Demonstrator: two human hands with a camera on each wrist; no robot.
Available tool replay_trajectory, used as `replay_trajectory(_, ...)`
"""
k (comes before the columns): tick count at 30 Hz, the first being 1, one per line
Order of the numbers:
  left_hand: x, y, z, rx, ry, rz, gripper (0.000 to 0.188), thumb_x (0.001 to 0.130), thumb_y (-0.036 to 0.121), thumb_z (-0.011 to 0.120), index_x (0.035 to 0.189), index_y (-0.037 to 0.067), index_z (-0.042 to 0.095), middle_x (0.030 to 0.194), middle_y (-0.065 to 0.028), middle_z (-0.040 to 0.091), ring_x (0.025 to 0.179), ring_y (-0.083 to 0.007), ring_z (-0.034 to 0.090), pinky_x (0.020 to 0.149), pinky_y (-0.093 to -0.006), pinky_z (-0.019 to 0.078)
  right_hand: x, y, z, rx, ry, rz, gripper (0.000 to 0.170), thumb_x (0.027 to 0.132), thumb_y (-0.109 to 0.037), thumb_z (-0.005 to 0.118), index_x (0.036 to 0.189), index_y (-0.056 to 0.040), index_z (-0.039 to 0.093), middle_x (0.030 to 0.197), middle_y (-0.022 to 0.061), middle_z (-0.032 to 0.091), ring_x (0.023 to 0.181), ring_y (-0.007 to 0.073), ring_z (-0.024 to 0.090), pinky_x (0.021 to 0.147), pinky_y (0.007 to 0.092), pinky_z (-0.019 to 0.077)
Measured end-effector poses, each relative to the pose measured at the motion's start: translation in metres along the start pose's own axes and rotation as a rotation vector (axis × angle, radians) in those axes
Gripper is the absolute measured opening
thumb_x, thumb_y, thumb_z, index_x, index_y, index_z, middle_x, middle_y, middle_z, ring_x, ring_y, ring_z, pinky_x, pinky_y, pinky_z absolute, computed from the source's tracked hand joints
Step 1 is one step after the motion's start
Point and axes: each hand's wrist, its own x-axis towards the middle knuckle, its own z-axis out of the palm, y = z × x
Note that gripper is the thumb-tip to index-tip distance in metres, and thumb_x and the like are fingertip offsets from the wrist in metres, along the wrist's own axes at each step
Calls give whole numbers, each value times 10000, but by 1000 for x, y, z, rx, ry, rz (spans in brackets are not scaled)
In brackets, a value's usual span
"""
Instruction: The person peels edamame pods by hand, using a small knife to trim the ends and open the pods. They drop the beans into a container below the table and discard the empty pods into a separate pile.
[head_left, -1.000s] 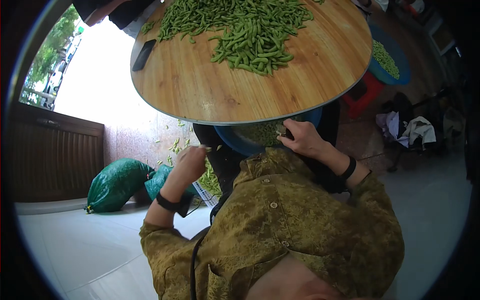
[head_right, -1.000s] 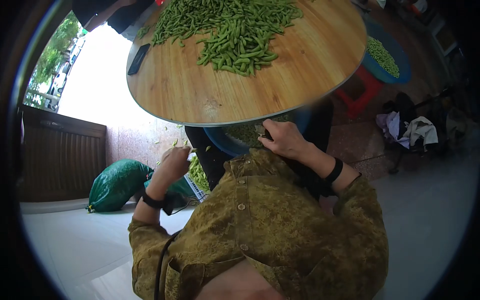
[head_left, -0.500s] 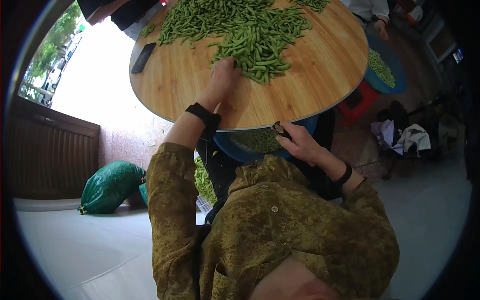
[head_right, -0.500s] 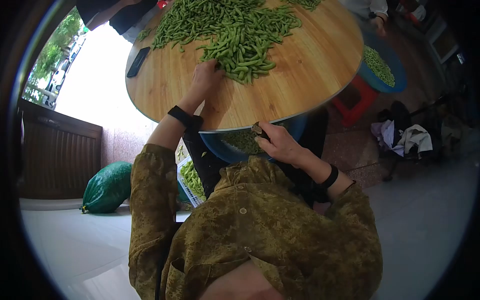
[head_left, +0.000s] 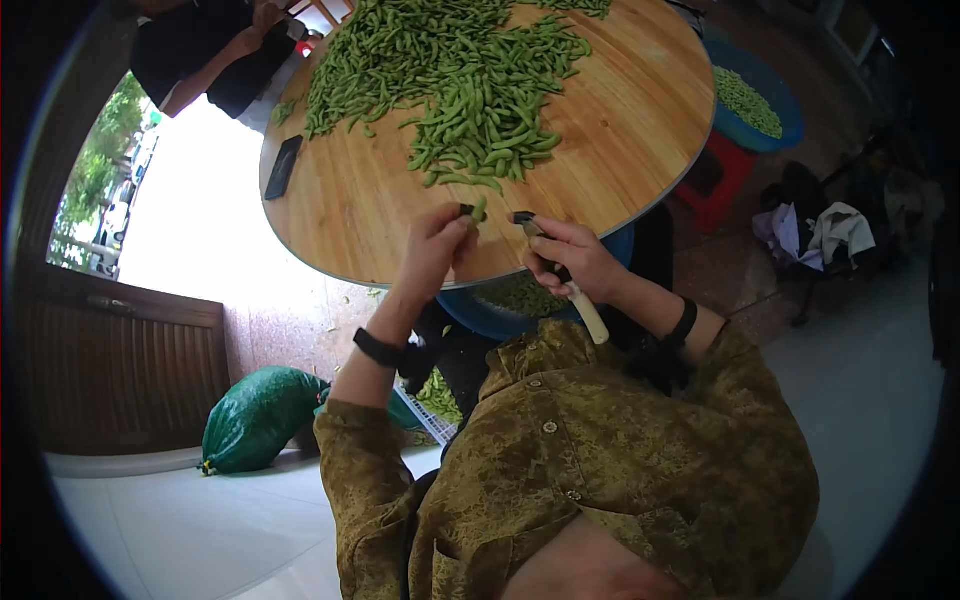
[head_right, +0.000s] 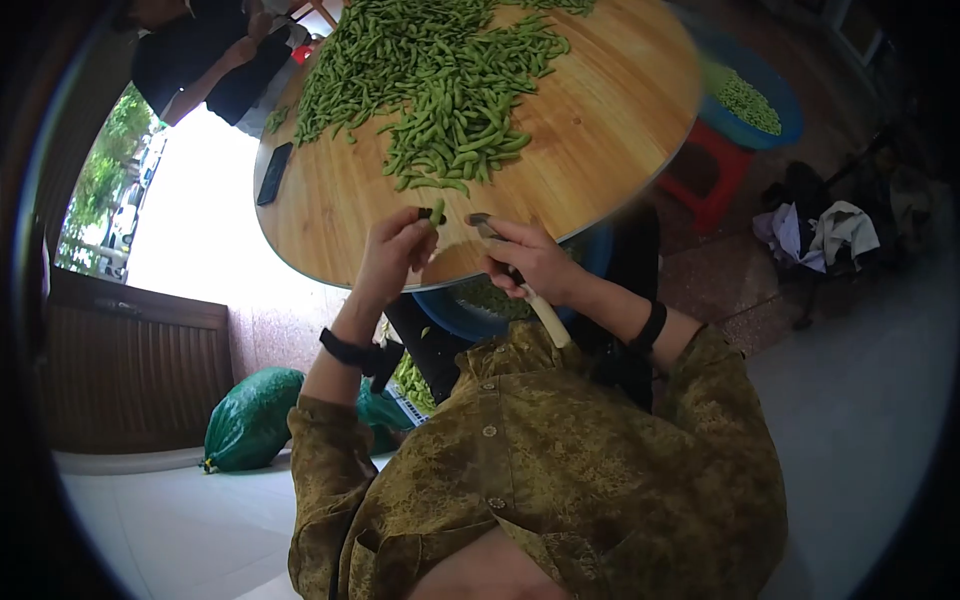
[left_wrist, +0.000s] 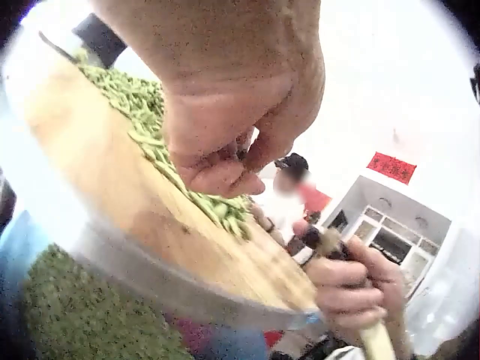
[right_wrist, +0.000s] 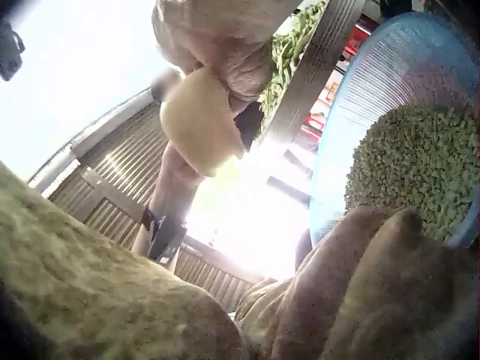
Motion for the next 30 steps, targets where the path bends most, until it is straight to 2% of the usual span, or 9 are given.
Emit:
replay_trajectory(2,-15,0,17,-210,-62,-7,160,945,172,503,920,36,584,679,8,540,515,-57,480,443,-177,337,-1,-8,7,86,-22,14,104,961,-134,434,975,-45,486,712,31,500,515,67,443,404,199,350)
replay_trajectory(3,-20,2,22,-158,-92,3,185,953,180,499,961,22,594,677,10,534,508,-58,462,445,-186,333,1,-4,3,46,-96,5,127,967,-139,435,1026,-45,496,750,28,508,528,63,441,402,194,343)
replay_trajectory(7,-30,11,36,-199,-55,9,184,950,144,479,961,9,604,632,43,479,502,-48,420,451,-204,320,-3,1,1,104,-108,46,156,975,-141,424,1077,-44,491,770,24,508,538,60,437,406,190,341)
replay_trajectory(9,-31,8,36,-128,-79,46,212,956,140,470,1047,1,603,638,54,462,528,-37,405,477,-201,322,-7,-1,2,139,-114,32,193,980,-138,412,1135,-45,483,783,23,506,538,58,429,412,185,340)
replay_trajectory(15,-34,3,37,-57,-55,100,196,954,116,475,1059,-3,591,666,57,456,578,-34,401,515,-206,327,-13,-6,7,258,-167,40,233,995,-118,379,1190,-3,433,816,61,482,549,75,413,426,192,348)
replay_trajectory(25,-40,-7,48,-30,0,235,218,961,124,472,1109,6,581,701,43,474,608,-44,427,538,-201,342,-16,-1,12,124,-32,-14,191,981,-108,420,1119,2,494,784,58,502,516,78,442,405,196,362)
replay_trajectory(27,-34,-16,48,-400,-85,57,223,966,139,475,1128,21,573,716,29,492,601,-63,438,532,-207,362,-15,-2,11,215,-30,34,280,969,-102,431,1233,-29,489,810,39,523,508,51,424,407,174,350)
replay_trajectory(28,-32,-18,46,-400,-82,59,223,966,139,475,1128,21,573,716,29,492,601,-63,438,532,-207,362,-15,-2,9,214,-33,35,280,969,-102,431,1233,-29,489,810,39,523,508,51,424,407,174,350)
replay_trajectory(30,-29,-23,42,-916,-359,-64,239,970,155,477,1162,36,555,720,14,499,579,-83,435,514,-216,371,-15,0,5,348,-136,71,267,970,-103,432,1221,-34,493,811,41,523,509,54,425,397,172,346)
